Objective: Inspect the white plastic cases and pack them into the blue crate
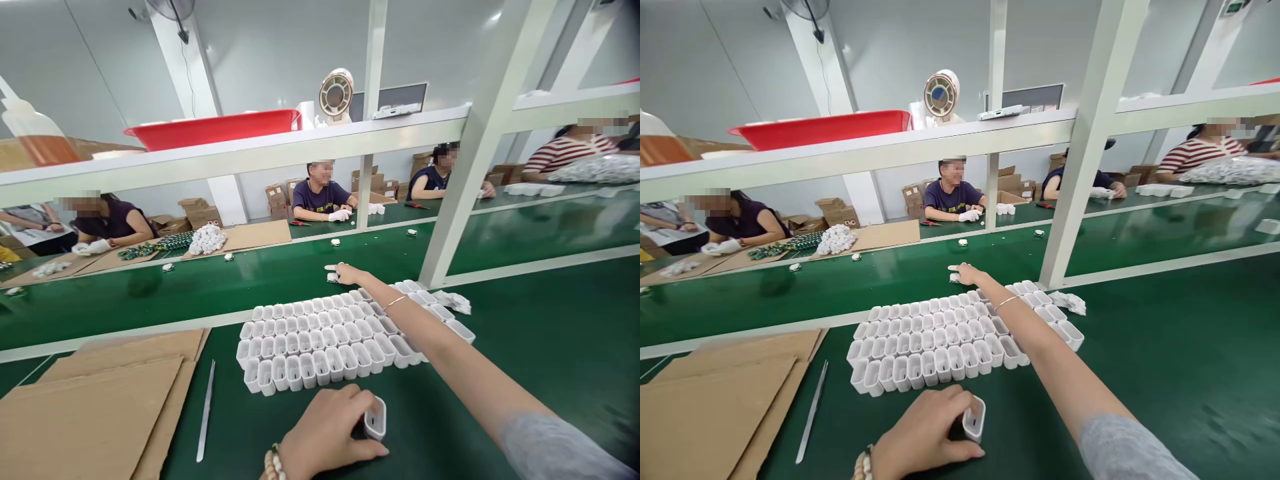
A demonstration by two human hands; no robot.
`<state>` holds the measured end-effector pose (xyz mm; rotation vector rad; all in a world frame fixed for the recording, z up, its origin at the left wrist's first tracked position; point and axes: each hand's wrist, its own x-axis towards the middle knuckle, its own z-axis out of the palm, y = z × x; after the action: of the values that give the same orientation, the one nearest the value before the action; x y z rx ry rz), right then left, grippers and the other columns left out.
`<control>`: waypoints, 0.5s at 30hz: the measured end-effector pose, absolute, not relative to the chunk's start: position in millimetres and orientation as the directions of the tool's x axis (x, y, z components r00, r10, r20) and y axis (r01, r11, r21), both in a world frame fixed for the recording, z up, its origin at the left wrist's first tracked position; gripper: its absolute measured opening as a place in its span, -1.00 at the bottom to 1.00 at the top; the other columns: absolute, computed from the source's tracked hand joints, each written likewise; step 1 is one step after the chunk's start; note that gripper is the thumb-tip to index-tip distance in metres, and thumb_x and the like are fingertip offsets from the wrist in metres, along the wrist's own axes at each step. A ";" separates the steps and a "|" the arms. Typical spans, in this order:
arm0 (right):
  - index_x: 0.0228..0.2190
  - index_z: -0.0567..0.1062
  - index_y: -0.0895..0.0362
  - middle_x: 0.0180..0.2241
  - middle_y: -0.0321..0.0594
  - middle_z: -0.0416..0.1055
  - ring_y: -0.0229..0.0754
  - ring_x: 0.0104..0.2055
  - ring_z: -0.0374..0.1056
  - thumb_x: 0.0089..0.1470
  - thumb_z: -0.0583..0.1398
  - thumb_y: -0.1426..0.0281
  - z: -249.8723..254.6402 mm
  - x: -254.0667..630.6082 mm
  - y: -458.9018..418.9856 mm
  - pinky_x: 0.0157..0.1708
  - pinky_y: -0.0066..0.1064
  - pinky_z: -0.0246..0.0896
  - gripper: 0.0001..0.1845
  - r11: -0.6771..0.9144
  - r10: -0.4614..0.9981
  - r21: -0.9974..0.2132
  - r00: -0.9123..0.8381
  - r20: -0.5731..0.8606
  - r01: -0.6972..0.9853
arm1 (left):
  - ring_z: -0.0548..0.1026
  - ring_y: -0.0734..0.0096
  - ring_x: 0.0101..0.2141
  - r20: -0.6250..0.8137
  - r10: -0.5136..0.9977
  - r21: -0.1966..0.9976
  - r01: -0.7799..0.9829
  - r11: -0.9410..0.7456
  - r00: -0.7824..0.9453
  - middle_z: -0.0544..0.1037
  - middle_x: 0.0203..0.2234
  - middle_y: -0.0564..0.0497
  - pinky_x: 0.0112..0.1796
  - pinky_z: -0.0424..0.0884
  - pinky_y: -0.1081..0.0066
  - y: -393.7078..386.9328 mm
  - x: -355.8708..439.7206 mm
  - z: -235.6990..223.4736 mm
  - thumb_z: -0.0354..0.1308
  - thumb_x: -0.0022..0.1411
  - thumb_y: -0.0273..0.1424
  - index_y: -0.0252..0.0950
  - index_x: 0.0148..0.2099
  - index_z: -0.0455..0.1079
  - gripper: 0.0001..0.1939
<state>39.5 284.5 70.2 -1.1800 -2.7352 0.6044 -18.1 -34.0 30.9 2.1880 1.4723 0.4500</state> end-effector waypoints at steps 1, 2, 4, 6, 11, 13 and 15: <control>-0.04 0.43 0.16 -0.02 -0.12 0.37 -0.11 -0.07 0.37 0.25 0.16 0.28 71.0 40.4 283.9 -0.09 -0.17 0.36 -0.70 0.620 0.712 -0.417 -0.700 -0.057 0.664 | 0.46 0.33 -0.33 0.022 0.923 0.519 0.785 -0.339 0.384 0.48 -0.25 0.05 -0.44 0.18 0.41 -33.7 -16.9 27.7 0.33 0.08 -0.11 -0.13 -0.13 0.34 -0.63; -0.05 0.43 0.15 -0.02 -0.12 0.37 -0.12 -0.08 0.37 0.26 0.16 0.28 72.6 42.6 282.3 -0.09 -0.18 0.36 -0.71 0.620 0.706 -0.442 -0.707 -0.046 0.648 | 0.46 0.33 -0.33 0.028 0.919 0.503 0.789 -0.352 0.392 0.46 -0.22 0.03 -0.44 0.20 0.41 -33.8 -15.9 25.7 0.30 0.12 -0.12 -0.14 -0.16 0.34 -0.67; -0.04 0.43 0.16 -0.02 -0.12 0.37 -0.11 -0.08 0.37 0.26 0.16 0.27 77.2 49.6 276.3 -0.10 -0.18 0.37 -0.70 0.623 0.690 -0.504 -0.724 -0.007 0.598 | 0.45 0.37 -0.34 0.044 0.915 0.491 0.789 -0.370 0.402 0.42 -0.15 0.02 -0.41 0.24 0.41 -34.9 -14.6 25.3 0.24 0.20 -0.17 -0.17 -0.19 0.32 -0.75; -0.02 0.42 0.16 -0.01 -0.12 0.36 -0.09 -0.07 0.37 0.25 0.16 0.26 83.1 58.3 266.5 -0.10 -0.17 0.37 -0.68 0.626 0.671 -0.573 -0.740 0.050 0.529 | 0.45 0.39 -0.34 0.065 0.905 0.491 0.776 -0.396 0.421 0.38 -0.04 0.01 -0.38 0.28 0.40 -36.8 -14.6 28.4 0.18 0.25 -0.20 -0.18 -0.21 0.29 -0.80; 0.01 0.39 0.17 0.00 -0.10 0.36 -0.09 -0.06 0.37 0.24 0.17 0.26 98.0 85.7 232.1 -0.10 -0.15 0.37 -0.64 0.612 0.624 -0.725 -0.756 0.197 0.317 | 0.44 0.38 -0.34 0.126 0.899 0.586 0.700 -0.408 0.419 0.42 -0.08 0.01 -0.38 0.29 0.39 -41.3 -17.6 37.8 0.05 0.35 -0.22 -0.19 -0.24 0.18 -0.82; 0.01 0.39 0.17 0.00 -0.10 0.35 -0.10 -0.06 0.37 0.25 0.17 0.27 100.6 102.0 214.8 -0.10 -0.15 0.37 -0.64 0.591 0.611 -0.772 -0.755 0.238 0.235 | 0.44 0.37 -0.34 0.176 0.920 0.658 0.653 -0.375 0.351 0.44 -0.13 0.01 -0.36 0.32 0.38 -42.6 -19.4 36.9 0.11 0.30 -0.20 -0.18 -0.22 0.14 -0.77; 0.01 0.39 0.18 -0.02 -0.10 0.37 -0.11 -0.08 0.38 0.25 0.17 0.27 98.9 121.9 193.8 -0.12 -0.16 0.38 -0.65 0.559 0.604 -0.812 -0.752 0.264 0.165 | 0.46 0.34 -0.31 0.239 0.936 0.706 0.616 -0.350 0.257 0.46 -0.11 -0.02 -0.31 0.37 0.35 -43.7 -21.4 33.1 0.19 0.24 -0.17 -0.16 -0.14 0.13 -0.68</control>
<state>121.9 193.8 98.9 -0.6163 -2.2697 1.1061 -21.4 -43.7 33.1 2.0579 1.4049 0.8903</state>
